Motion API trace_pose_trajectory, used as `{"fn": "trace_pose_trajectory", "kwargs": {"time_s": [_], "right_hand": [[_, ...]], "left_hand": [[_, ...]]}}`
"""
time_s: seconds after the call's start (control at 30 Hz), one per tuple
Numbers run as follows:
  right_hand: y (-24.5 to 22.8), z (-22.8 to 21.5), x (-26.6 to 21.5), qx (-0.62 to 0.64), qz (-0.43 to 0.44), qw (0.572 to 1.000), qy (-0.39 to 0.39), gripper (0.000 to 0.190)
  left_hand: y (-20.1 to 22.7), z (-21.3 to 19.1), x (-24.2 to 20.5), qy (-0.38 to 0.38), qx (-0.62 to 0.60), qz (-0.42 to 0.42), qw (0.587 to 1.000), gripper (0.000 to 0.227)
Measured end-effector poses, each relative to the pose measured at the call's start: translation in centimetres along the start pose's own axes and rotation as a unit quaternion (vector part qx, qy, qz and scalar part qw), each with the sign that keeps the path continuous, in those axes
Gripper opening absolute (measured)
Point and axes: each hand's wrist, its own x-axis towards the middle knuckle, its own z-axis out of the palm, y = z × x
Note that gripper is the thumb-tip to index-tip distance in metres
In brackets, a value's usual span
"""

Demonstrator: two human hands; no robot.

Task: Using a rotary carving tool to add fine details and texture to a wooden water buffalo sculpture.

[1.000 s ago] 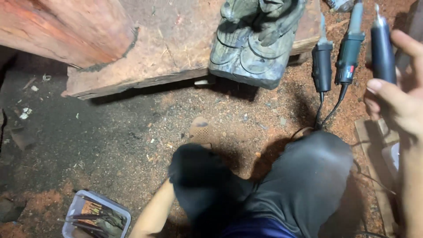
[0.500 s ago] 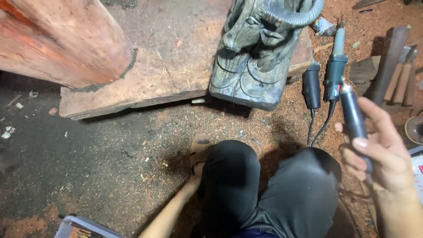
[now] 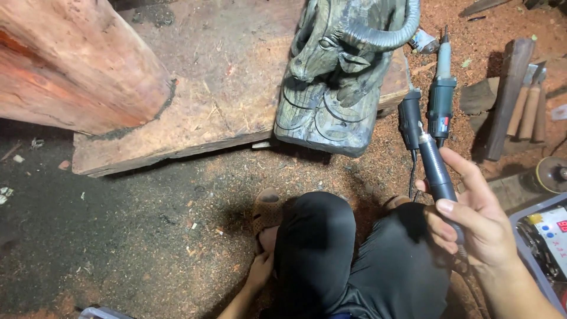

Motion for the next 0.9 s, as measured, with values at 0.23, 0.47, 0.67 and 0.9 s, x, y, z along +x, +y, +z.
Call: {"fn": "trace_pose_trajectory", "kwargs": {"time_s": [0.23, 0.47, 0.67, 0.9], "right_hand": [[1.2, 0.0, 1.2, 0.017, 0.000, 0.999, -0.033, 0.080], [2.6, 1.4, 0.9, -0.019, 0.006, 1.000, 0.001, 0.082], [3.7, 2.4, 0.0, 0.013, 0.019, 1.000, -0.014, 0.063], [3.3, 2.5, -0.2, -0.038, 0.005, 0.999, -0.023, 0.064]], "left_hand": [[0.0, 0.0, 4.4, 0.020, -0.126, 0.058, 0.990, 0.043], [21.0, -1.6, -9.4, 0.169, -0.092, 0.475, 0.859, 0.013], [31.8, 5.6, -14.5, -0.300, -0.330, 0.469, 0.763, 0.039], [34.2, 9.4, -13.7, -0.463, -0.508, 0.329, 0.648, 0.031]]}}
